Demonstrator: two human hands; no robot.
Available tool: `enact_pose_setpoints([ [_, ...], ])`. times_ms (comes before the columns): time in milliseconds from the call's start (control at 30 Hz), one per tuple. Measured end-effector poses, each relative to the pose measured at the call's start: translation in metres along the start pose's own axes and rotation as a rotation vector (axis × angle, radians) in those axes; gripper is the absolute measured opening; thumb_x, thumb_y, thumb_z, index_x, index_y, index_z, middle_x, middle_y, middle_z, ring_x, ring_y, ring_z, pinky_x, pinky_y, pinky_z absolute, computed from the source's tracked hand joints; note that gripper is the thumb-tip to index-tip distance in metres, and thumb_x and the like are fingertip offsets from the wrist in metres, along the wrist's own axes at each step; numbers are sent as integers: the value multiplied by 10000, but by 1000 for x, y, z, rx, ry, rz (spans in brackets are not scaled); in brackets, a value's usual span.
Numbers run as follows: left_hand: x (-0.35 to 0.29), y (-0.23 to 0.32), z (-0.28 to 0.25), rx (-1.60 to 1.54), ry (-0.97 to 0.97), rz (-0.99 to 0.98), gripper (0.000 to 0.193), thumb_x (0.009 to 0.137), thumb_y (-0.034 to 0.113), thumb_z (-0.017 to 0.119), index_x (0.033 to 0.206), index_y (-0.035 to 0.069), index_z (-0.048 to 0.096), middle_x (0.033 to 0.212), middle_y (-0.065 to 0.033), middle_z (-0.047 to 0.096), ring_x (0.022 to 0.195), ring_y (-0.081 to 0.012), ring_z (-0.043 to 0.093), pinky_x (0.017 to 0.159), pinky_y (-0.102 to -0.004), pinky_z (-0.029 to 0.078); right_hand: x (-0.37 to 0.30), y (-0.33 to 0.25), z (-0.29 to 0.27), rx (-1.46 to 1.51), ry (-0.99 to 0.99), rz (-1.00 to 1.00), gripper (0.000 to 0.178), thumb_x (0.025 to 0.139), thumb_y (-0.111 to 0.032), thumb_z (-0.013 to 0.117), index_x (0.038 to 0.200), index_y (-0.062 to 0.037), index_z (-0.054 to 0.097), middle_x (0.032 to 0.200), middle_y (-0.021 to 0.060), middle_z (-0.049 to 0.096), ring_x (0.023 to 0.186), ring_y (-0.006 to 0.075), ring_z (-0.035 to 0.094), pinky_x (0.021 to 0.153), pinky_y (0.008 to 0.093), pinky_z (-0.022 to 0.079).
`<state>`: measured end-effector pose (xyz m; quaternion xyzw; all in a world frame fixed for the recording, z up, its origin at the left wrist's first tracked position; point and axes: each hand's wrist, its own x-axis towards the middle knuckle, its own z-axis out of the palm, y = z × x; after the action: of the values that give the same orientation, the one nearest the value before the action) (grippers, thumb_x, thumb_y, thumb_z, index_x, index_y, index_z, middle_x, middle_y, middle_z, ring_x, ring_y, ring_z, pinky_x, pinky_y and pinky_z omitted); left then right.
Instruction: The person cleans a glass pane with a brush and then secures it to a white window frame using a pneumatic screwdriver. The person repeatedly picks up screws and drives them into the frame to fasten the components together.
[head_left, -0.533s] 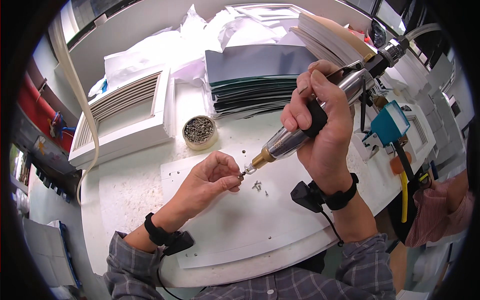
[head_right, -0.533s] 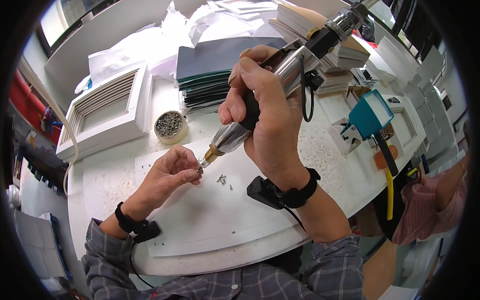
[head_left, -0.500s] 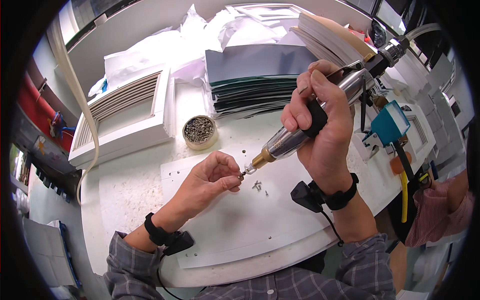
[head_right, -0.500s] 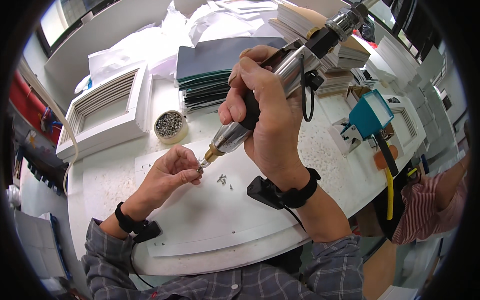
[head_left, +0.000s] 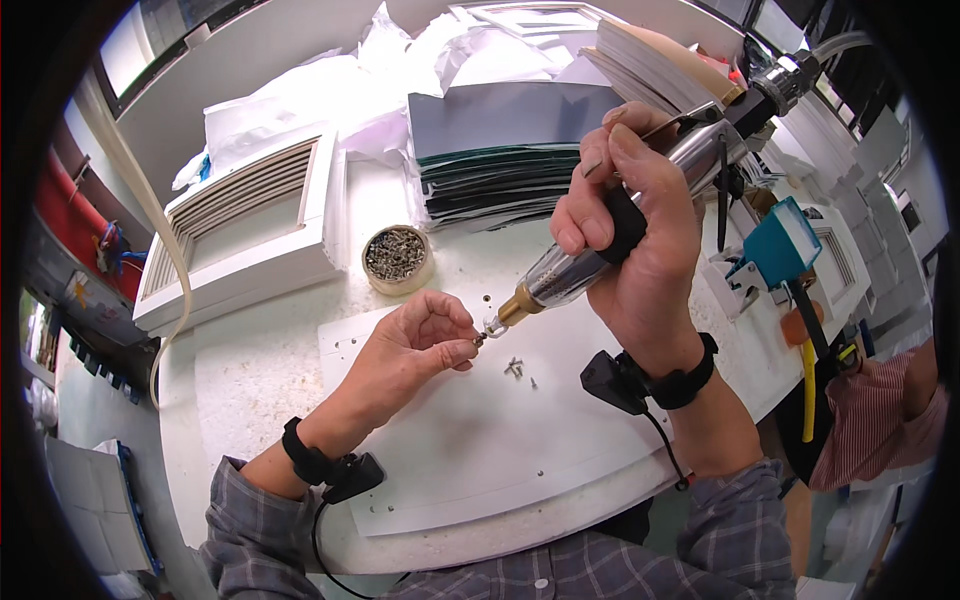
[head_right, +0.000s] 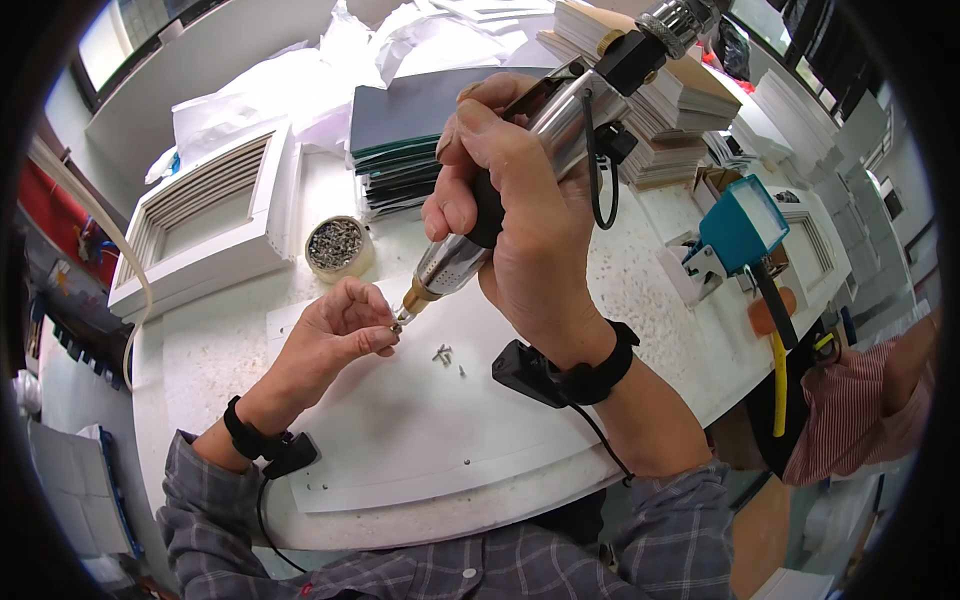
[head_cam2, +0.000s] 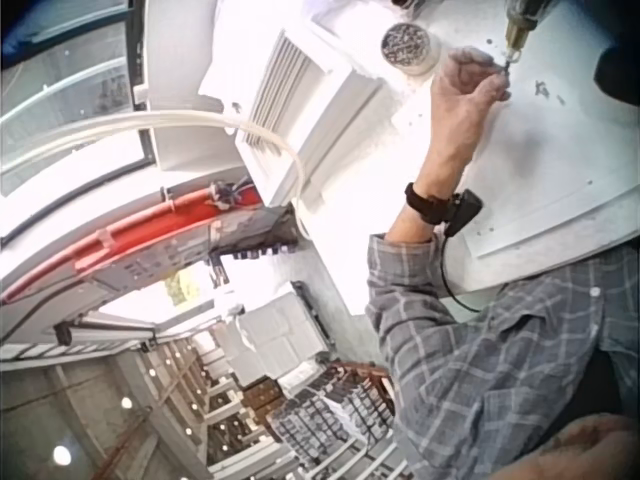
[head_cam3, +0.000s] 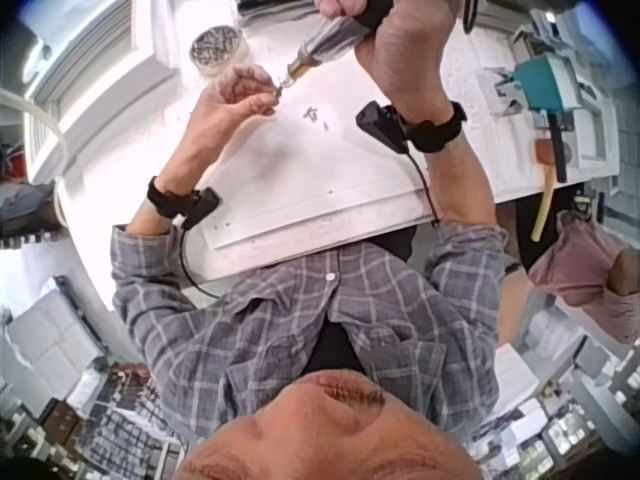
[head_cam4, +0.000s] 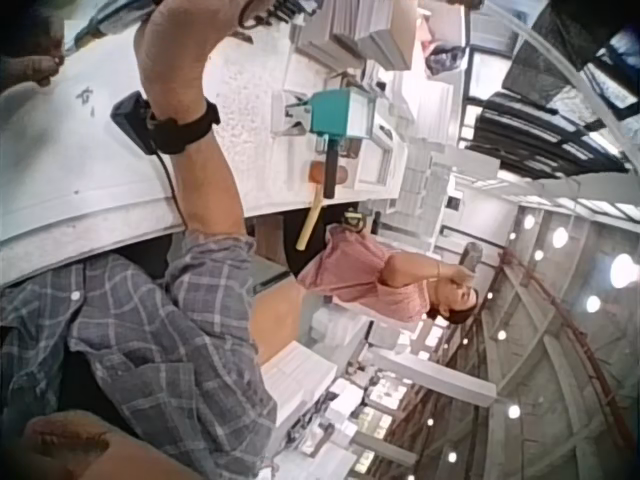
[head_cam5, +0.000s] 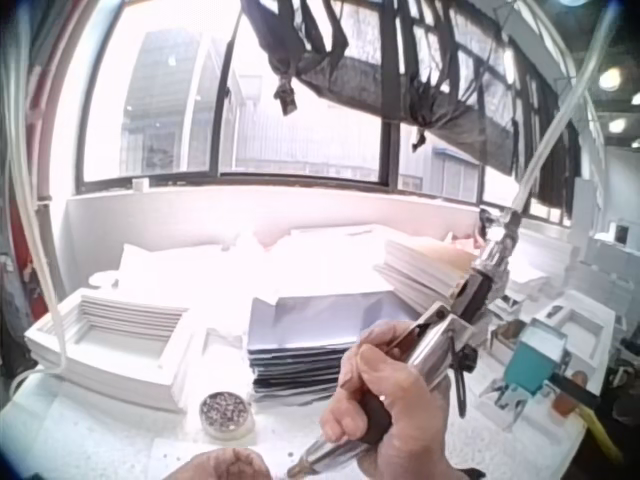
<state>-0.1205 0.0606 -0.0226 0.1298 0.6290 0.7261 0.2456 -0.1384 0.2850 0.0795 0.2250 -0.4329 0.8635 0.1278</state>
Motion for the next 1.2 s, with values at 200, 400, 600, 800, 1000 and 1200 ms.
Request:
enact_pose_setpoints([
  [200,20,3,3,466,56,228,146,966,10,652,1092,42,587,999,-41,694,929,-109,675,807,-279,547,10,15,10,-150,-39,7,136,950,-101,641,1018,5,589,788,68,603,532,96,565,508,286,503],
  [400,41,1,1,645,27,213,148,964,-31,568,1106,9,573,1008,-109,717,968,-183,702,850,-334,552,12,34,4,-370,-101,51,180,976,-109,636,1101,-1,566,855,92,602,544,92,538,530,302,518],
  [600,51,-8,-6,666,3,207,203,955,-21,575,1153,11,545,1060,-70,689,926,-123,655,839,-279,527,14,45,-2,-366,-76,-13,153,951,-111,652,1013,26,623,709,44,608,528,80,574,487,263,491],
  [800,46,0,-1,644,5,149,183,972,-45,495,1142,-8,555,1082,-146,719,1024,-237,706,947,-345,534,14,47,-3,-348,-60,9,146,955,-111,641,1000,27,624,718,44,611,534,80,576,485,265,489],
  [1000,39,4,-4,841,-23,256,289,941,-26,548,1228,-21,583,1154,-163,691,1090,-271,657,975,-370,515,15,50,-5,-392,-89,27,145,949,-127,641,979,14,629,657,16,592,519,73,569,494,253,489],
  [1200,19,2,-1,1435,-97,476,416,893,40,631,1300,-40,609,1329,-150,611,1226,-340,549,1051,-405,457,17,53,-4,-396,-139,82,148,942,-150,653,939,-5,624,633,0,581,505,64,549,496,243,482],
])
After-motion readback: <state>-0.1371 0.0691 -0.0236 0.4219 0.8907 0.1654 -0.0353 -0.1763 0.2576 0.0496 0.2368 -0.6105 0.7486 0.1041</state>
